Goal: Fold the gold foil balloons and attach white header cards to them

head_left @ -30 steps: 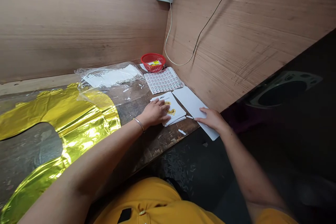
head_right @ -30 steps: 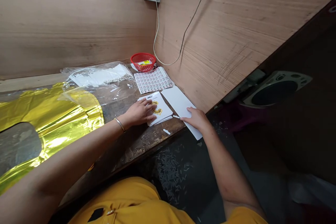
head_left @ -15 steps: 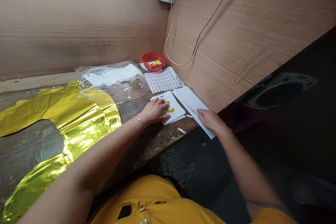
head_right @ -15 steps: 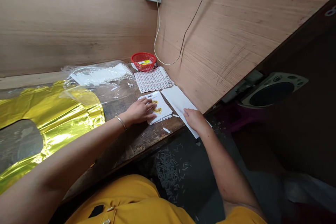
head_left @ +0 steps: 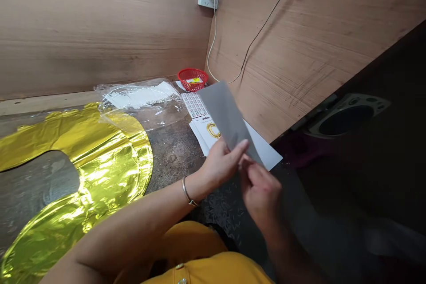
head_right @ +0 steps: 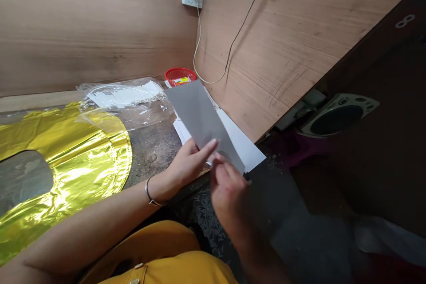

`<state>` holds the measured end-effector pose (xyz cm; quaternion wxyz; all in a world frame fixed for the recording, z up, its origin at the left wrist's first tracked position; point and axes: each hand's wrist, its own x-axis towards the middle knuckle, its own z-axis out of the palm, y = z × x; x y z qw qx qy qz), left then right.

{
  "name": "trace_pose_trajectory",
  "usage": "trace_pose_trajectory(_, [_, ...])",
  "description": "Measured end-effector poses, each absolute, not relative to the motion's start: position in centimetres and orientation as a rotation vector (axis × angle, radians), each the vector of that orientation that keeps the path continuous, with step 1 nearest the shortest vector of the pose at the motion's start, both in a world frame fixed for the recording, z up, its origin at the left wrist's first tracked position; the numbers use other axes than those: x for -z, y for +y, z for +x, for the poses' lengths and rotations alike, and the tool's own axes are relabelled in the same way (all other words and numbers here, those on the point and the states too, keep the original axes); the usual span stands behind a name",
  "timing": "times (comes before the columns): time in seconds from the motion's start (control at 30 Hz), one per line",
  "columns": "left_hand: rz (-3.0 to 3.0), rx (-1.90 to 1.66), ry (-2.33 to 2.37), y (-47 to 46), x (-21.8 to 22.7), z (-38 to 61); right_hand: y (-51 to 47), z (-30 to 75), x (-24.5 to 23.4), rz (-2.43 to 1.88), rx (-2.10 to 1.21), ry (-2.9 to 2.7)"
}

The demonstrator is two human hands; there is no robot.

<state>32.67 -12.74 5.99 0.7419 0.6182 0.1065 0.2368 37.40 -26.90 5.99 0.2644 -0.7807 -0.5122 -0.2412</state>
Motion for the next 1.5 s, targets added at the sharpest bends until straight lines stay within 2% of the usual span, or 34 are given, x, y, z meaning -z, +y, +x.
trace_pose_trajectory(0.07, [1.289,-0.524,0.288,-12.2,-5.5,31.7,-27.5,36.7,-6.3,-2.067,0.480,-1.429])
trace_pose_trajectory(0.17, [1.150,-0.330,0.336,-10.4,-4.2,29.8,-27.9,38.5,-6.5,-2.028,0.245,-1.074])
trace_pose_trajectory(0.27, [1.098,-0.211,0.352,-9.2,-3.5,28.4,-27.0,40.7,-5.7,-1.787,-0.428,-0.817])
trace_pose_trajectory(0.33, [1.132,-0.167,0.376,-8.9,-3.6,27.6,-26.0,41.3,-4.9,-1.630,-0.703,-0.700])
trace_pose_trajectory(0.5, [1.258,-0.081,0.406,-8.4,-4.0,25.3,-24.6,40.4,-4.0,-1.563,-0.744,-0.597])
trace_pose_trajectory(0.7, [1.278,-0.071,0.426,-7.6,-3.3,23.9,-24.3,40.8,-4.4,-1.489,-0.898,-0.767])
trace_pose_trajectory(0.9, [1.172,-0.115,0.377,-7.3,-2.9,23.2,-24.2,41.0,-4.6,-1.366,-0.973,-0.868])
trace_pose_trajectory(1.03, [1.325,-0.241,0.392,-7.7,-3.3,22.9,-24.8,41.8,-5.6,-1.431,-1.073,-0.937])
trace_pose_trajectory(1.17, [1.549,-0.457,0.365,-8.3,-3.4,22.9,-24.3,42.5,-6.3,-1.407,-0.984,-0.801])
trace_pose_trajectory(1.27, [1.746,-0.568,0.264,-8.9,-3.5,22.9,-23.4,42.0,-6.4,-1.587,-0.992,-0.851])
trace_pose_trajectory(1.37, [1.753,-0.503,0.265,-9.0,-3.9,22.8,-23.0,41.3,-6.4,-1.744,-0.979,-0.999])
trace_pose_trajectory(1.5, [1.558,-0.293,0.344,-8.9,-4.7,23.0,-23.5,40.7,-6.6,-1.781,-0.791,-1.122])
